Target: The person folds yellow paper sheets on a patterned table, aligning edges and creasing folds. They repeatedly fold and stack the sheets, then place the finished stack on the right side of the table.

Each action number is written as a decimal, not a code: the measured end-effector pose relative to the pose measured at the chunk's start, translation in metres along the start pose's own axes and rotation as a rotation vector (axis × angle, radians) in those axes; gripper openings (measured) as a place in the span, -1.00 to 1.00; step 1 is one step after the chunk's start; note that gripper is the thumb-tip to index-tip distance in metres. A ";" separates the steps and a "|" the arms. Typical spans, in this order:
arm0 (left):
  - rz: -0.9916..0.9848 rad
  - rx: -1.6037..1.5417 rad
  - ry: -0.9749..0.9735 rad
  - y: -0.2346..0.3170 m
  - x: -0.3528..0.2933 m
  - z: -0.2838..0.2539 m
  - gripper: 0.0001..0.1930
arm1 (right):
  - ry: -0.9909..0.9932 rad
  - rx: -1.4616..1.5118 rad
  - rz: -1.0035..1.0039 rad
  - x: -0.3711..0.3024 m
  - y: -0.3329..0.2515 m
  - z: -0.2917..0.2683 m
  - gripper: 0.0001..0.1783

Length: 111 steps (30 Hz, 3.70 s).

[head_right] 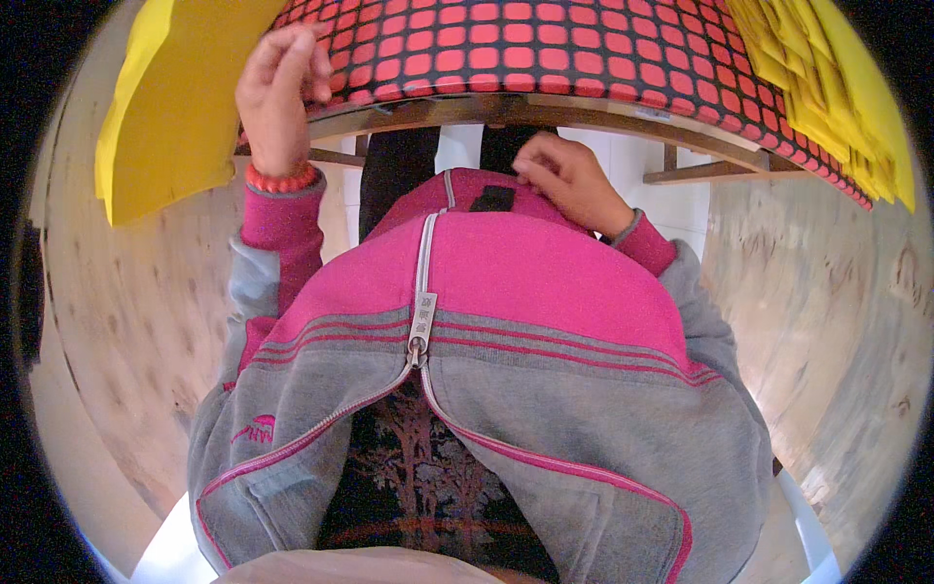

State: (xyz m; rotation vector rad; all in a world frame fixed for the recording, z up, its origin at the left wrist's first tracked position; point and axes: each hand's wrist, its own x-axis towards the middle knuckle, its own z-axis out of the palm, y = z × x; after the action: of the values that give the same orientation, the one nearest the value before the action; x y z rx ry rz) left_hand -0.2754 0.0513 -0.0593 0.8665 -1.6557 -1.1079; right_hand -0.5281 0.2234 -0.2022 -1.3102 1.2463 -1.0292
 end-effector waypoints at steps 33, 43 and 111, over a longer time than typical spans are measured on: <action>0.072 0.348 0.601 -0.077 -0.157 -0.188 -0.92 | 0.274 -0.892 -0.464 0.195 0.052 0.105 -0.63; 0.438 0.314 0.912 0.031 -0.103 -0.236 -0.89 | 0.258 -1.063 -0.553 0.201 0.052 0.107 -0.52; 0.273 0.024 0.268 0.044 -0.035 -0.259 -0.93 | -0.499 -0.491 -1.089 0.247 -0.321 0.195 -0.79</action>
State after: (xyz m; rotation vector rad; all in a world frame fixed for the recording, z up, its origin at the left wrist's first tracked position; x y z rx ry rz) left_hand -0.0217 0.0252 0.0124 0.7418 -1.5120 -0.7519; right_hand -0.2688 -0.0153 0.0771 -2.5681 0.3296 -0.9941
